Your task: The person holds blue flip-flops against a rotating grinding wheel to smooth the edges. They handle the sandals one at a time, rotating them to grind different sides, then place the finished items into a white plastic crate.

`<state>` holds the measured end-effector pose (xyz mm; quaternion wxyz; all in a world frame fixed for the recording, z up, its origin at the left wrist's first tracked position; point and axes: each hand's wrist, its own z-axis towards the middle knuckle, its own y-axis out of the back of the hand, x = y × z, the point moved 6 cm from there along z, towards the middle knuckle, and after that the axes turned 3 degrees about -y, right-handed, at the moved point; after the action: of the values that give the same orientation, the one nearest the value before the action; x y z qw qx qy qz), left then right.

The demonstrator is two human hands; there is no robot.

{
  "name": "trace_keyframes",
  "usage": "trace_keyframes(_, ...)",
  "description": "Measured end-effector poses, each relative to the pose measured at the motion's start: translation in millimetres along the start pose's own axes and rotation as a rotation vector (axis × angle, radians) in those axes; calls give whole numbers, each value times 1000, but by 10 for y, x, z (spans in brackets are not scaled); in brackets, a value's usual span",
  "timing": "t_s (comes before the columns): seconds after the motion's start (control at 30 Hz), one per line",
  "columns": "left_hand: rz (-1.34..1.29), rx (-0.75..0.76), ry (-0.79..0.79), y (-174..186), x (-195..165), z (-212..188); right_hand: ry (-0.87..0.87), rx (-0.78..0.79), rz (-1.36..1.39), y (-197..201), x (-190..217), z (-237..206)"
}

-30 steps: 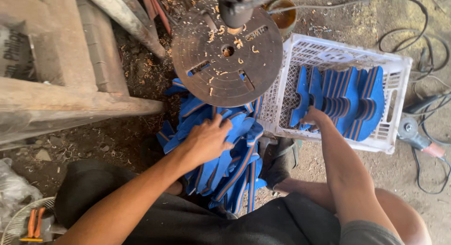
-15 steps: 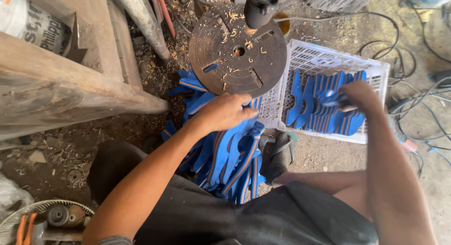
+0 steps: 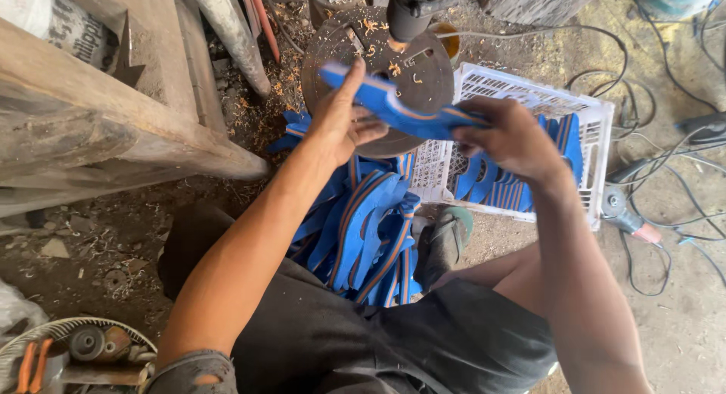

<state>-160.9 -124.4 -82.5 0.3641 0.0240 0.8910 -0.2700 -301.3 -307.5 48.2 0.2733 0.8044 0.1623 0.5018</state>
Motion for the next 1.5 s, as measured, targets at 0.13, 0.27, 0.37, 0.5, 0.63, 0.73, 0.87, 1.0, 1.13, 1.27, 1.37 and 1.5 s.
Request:
trace_keyframes(0.13,-84,-26,-143,245,-167,196,194,-72,243,-283,-54,299)
trace_keyframes(0.27,-166,-85,-182,378,-225,384,128,-212,517,-430,-189,593)
trace_keyframes(0.37,-191,-127,-234,423,-305,459,116,-229,672,-543,-178,802)
trace_keyframes(0.5,-186,-161,-264,460,-403,519,179,-235,757,-621,-96,959)
trace_keyframes(0.63,-106,-197,-303,481,-473,501,194,-246,743,-648,-62,999)
trace_keyframes(0.73,-106,-172,-356,444,-504,483,236,-250,724,-618,-38,1006)
trace_keyframes(0.87,-128,-167,-368,415,-503,485,222,-258,708,-608,-69,1038)
trace_keyframes(1.0,-126,-194,-370,432,-502,497,223,-265,730,-619,-118,1085)
trace_keyframes(1.13,-116,-189,-386,452,-507,493,235,-261,735,-616,-142,1114)
trace_keyframes(1.27,-113,-194,-393,466,-505,478,242,-264,717,-608,-121,1113)
trace_keyframes(1.37,-131,-176,-404,465,-506,467,237,-262,714,-610,-99,1102)
trace_keyframes(1.5,-149,-185,-399,466,-500,470,251,-254,725,-606,-74,1089)
